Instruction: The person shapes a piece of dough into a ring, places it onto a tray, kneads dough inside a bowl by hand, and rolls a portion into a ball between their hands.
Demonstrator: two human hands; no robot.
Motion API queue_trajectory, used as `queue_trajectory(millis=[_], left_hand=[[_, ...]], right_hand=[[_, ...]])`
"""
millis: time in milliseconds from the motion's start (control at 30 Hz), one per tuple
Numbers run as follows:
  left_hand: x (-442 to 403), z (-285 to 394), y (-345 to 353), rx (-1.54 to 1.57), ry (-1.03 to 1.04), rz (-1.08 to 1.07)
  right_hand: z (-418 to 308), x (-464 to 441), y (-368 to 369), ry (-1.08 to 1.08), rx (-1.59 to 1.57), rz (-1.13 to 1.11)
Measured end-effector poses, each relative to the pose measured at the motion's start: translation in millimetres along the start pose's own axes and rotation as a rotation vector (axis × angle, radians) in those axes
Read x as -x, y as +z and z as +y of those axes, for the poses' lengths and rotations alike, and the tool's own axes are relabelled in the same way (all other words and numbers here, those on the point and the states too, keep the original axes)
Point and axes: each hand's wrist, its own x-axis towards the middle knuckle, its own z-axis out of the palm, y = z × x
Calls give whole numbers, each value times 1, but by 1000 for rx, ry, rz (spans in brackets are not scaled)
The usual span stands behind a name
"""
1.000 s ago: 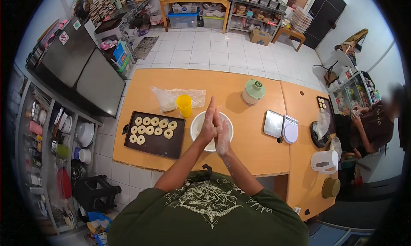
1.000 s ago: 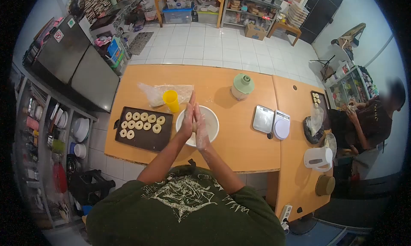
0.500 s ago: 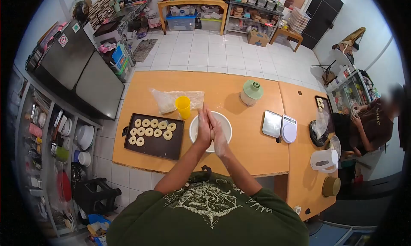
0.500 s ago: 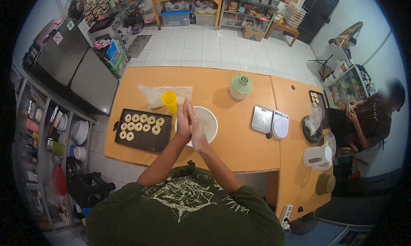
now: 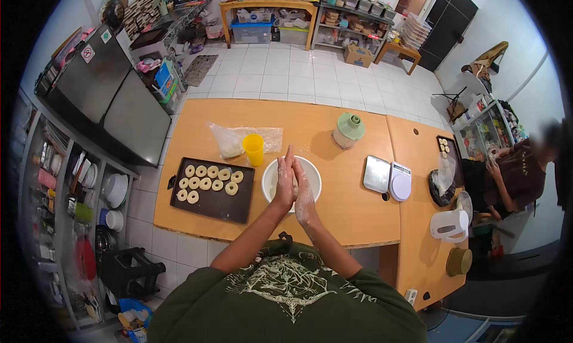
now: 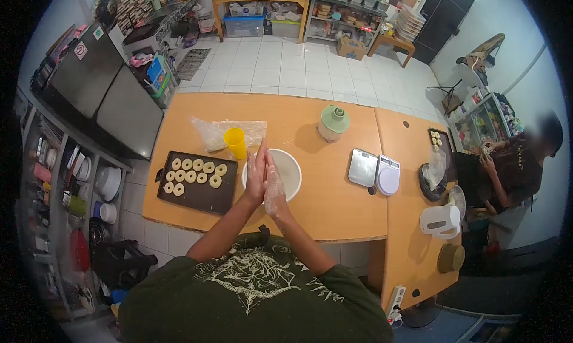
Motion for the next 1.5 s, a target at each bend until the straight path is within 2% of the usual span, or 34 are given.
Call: queue_trajectory(millis=[33, 67, 100, 167, 200, 233, 300, 333, 433, 467, 500, 567, 633, 700, 733, 767, 833, 867, 900, 967, 1033, 1167, 1233, 1267, 1300, 1367, 1400, 1433, 1500], left_hand=[[0, -3, -1, 30, 30, -24], [4, -11, 5, 30, 59, -59], [12, -13, 6, 32, 58, -63], [21, -13, 9, -269, 252, -191], [18, -15, 3, -396, 263, -224], [13, -18, -1, -397, 262, -224], [1, -16, -8, -244, 13, -12], [-3, -11, -10, -247, 11, -12], [-9, 7, -11, 93, -122, -22], [-10, -1, -13, 3, -139, -39], [-6, -7, -10, 6, -135, -36], [10, -23, 0, -152, 174, -139], [16, -29, 3, -90, 111, -139], [12, -31, 2, -54, 81, -97], [6, -17, 3, 29, -32, -60], [-1, -8, 1, 30, -34, -57], [-12, 4, -4, 189, -35, 38], [-13, 5, -11, 71, 83, -57], [-11, 7, -6, 71, 86, -57], [7, 11, 9, 40, 116, -166], [17, 9, 15, -55, 135, -203], [-2, -27, -9, -140, 99, -125], [-13, -5, -7, 28, -37, 39], [-15, 5, -10, -105, 24, 27], [-15, -1, -13, -105, 27, 27], [-8, -23, -21, -43, 88, -145], [3, -11, -6, -121, 72, -95], [8, -17, -2, -122, 69, -97], [15, -28, 2, -132, 140, -150]], right_hand=[[-14, 0, 10, 15, -94, 36], [-36, 4, 10, 101, 23, 103], [-35, -2, 2, 98, 24, 107], [-28, -15, -12, 122, -204, 189], [-39, -14, -7, 145, -149, 216], [-41, -12, -3, 146, -151, 215], [-39, -6, 5, 134, -33, 96], [-29, -3, 8, 97, 54, 52], [-14, 3, 9, 150, 103, 62], [-9, 0, 3, 160, 71, 62], [-10, -5, -2, 160, 74, 57], [-19, -16, -12, 170, -216, 134], [-31, -15, -10, 130, -132, 156], [-37, -10, -5, 129, -22, 84], [-20, -14, -5, 47, -33, 63], [-8, -7, -10, 50, -34, 63], [-27, 11, 7, -119, 302, -127], [-20, 12, 7, -104, 254, -98], [-20, 8, 4, -106, 255, -99], [-22, -3, 0, 15, 115, 77], [-44, -8, 7, 64, 12, 137], [-36, -10, 4, -53, 58, 59], [-45, 4, 17, -69, 221, -154], [-31, 8, 12, -24, 288, -130], [-26, 5, 10, -25, 289, -132], [-15, 1, 4, 143, 45, -5], [3, -9, -16, 87, 177, -24], [-11, -11, -13, 88, 175, -21], [-44, -12, 0, 149, -120, 161]])
